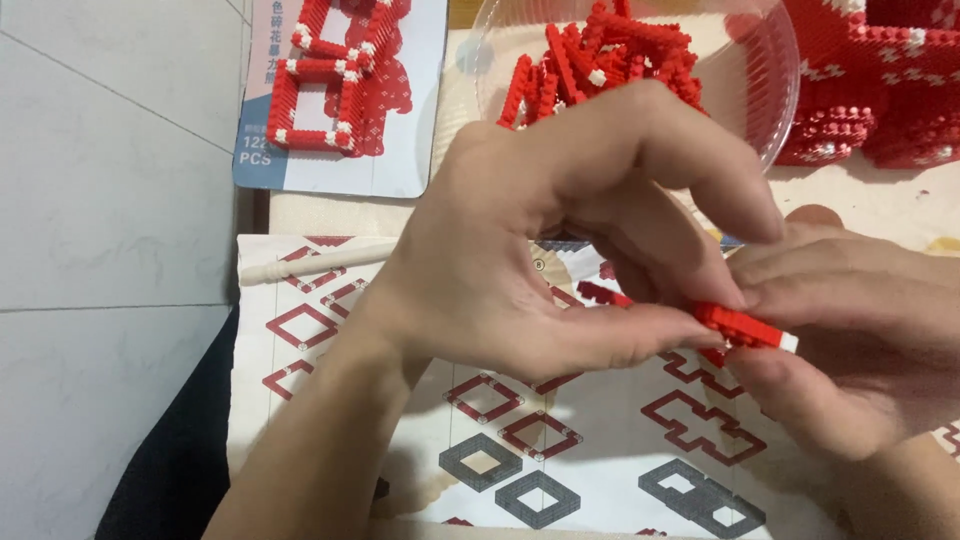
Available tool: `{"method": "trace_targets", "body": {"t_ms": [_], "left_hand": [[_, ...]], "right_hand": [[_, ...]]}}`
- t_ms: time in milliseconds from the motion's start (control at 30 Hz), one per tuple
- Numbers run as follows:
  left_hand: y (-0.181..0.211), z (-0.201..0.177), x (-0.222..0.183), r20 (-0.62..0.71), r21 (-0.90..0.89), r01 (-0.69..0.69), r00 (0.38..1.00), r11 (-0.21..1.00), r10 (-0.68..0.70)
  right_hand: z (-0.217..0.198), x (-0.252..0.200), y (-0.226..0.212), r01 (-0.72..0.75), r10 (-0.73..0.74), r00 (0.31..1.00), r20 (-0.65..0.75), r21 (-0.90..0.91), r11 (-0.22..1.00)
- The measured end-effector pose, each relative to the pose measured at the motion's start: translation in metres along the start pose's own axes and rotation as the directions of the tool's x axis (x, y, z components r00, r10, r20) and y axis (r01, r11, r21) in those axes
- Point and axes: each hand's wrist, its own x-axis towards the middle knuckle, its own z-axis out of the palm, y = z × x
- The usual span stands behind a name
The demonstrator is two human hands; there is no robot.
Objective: Assembling small red and white interlocking plastic blocks to build a toy structure.
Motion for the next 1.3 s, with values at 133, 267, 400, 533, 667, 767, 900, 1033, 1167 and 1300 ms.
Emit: {"method": "trace_targets", "body": {"t_ms": [133, 267, 400, 533, 667, 767, 900, 1033, 1167, 1300], "left_hand": [[-0.009, 0.003, -0.003, -0.063, 0.131, -0.045, 0.997, 0.990, 0.054], [-0.018, 0.003, -0.004, -0.097, 0.223, -0.078, 0.990, 0.972, 0.102], [-0.025, 0.005, -0.005, -0.138, 0.358, -0.116, 0.975, 0.927, 0.175], [-0.034, 0.007, 0.002, -0.160, 0.490, -0.151, 0.953, 0.859, 0.259], [-0.045, -0.005, 0.015, -0.166, 0.577, -0.163, 0.936, 0.800, 0.310], [-0.047, -0.014, 0.026, -0.163, 0.666, -0.180, 0.912, 0.724, 0.377], [-0.042, -0.014, 0.032, -0.126, 0.808, 0.010, 0.980, 0.589, 0.157], [-0.020, -0.009, 0.049, -0.061, 0.878, 0.143, 0.980, 0.457, -0.189], [-0.010, -0.003, 0.060, -0.062, 0.880, 0.216, 0.935, 0.424, -0.349], [-0.021, 0.000, 0.070, -0.036, 0.938, 0.086, 0.988, 0.336, -0.153]], "right_hand": [[-0.002, -0.003, 0.004, 0.026, -0.020, 0.998, 0.065, -0.093, 0.995], [-0.005, -0.011, 0.012, 0.068, -0.056, 0.994, 0.093, -0.126, 0.990], [-0.006, -0.008, 0.011, 0.051, -0.037, 0.995, 0.094, -0.153, 0.987], [0.007, -0.041, 0.018, -0.062, 0.032, 0.987, -0.159, -0.191, 0.980], [0.015, -0.011, -0.003, -0.526, 0.531, 0.822, -0.204, 0.081, 0.846], [0.006, -0.015, 0.030, -0.271, 0.802, 0.546, -0.243, 0.855, 0.443], [0.009, 0.024, 0.014, -0.447, 0.796, 0.524, -0.303, 0.698, 0.559], [0.017, 0.048, -0.004, -0.332, 0.739, 0.514, -0.436, 0.693, 0.640], [0.013, 0.044, 0.002, -0.216, 0.725, 0.545, -0.421, 0.766, 0.606], [0.010, 0.044, 0.005, -0.293, 0.750, 0.518, -0.411, 0.738, 0.608]]}}
